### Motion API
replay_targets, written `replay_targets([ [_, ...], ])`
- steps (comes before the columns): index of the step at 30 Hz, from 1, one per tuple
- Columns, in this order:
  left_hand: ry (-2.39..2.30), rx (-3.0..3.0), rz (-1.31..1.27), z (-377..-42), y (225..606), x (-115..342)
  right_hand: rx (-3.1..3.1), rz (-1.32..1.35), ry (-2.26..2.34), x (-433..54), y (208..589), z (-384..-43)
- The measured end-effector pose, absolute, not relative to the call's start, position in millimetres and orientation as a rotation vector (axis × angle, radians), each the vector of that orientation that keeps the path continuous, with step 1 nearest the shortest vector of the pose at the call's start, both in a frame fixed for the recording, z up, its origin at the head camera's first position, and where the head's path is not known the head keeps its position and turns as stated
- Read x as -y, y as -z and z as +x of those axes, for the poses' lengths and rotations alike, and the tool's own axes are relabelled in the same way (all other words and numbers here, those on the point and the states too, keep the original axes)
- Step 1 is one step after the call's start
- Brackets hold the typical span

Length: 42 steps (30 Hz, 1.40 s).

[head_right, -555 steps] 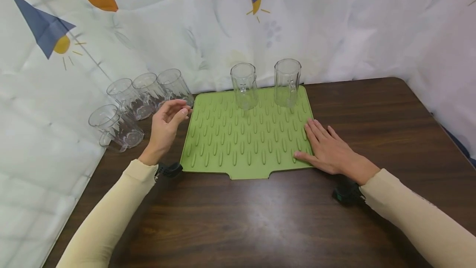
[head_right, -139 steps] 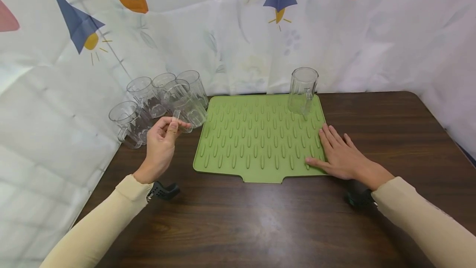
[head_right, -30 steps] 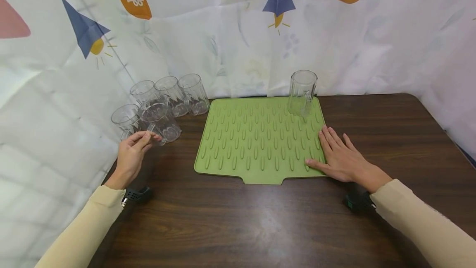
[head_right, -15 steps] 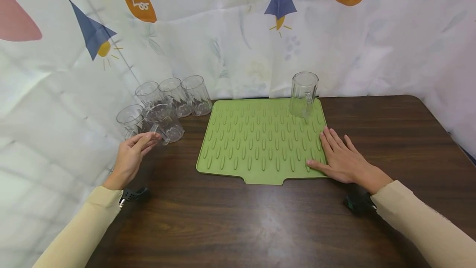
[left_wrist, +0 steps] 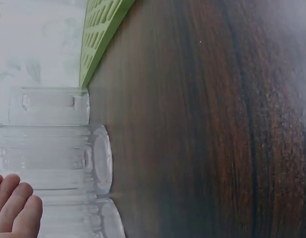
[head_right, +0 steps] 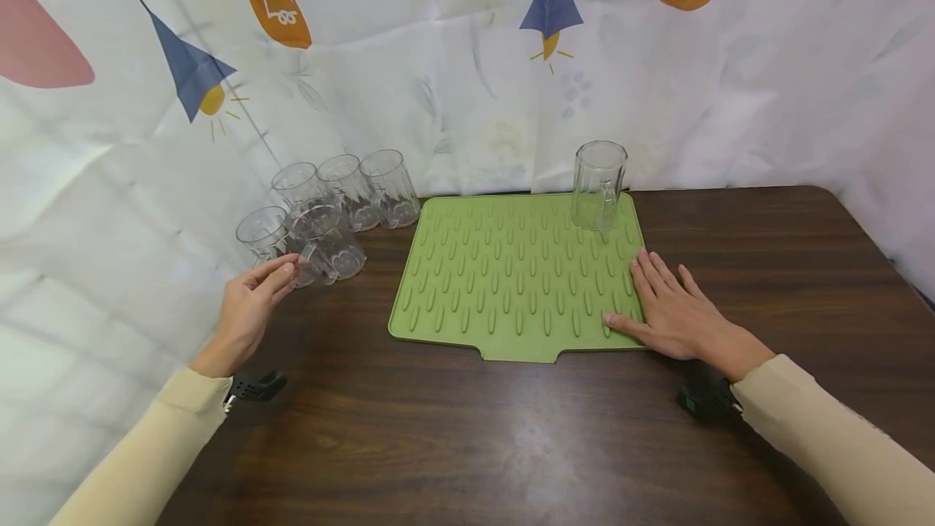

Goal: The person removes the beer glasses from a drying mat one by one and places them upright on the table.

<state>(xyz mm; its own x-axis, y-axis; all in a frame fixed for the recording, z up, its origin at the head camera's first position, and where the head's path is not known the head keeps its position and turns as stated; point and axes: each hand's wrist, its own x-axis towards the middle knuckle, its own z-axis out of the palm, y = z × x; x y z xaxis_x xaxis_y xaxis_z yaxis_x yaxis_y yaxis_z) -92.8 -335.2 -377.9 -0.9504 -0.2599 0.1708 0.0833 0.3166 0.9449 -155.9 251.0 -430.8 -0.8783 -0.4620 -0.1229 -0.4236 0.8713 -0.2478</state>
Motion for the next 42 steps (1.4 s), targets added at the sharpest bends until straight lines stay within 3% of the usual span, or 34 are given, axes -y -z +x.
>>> replay_targets([
  [11,1.466,2.224,0.186,-98,369,326,-2.855,-0.660,0.322,-256,430,-156],
  [29,1.510,2.094,-0.120,-123,339,292,-2.855,-0.651,0.334,-254,434,-155],
  [42,1.589,2.105,-0.273,-153,344,250,-2.878,-0.661,0.337,-249,431,-153],
])
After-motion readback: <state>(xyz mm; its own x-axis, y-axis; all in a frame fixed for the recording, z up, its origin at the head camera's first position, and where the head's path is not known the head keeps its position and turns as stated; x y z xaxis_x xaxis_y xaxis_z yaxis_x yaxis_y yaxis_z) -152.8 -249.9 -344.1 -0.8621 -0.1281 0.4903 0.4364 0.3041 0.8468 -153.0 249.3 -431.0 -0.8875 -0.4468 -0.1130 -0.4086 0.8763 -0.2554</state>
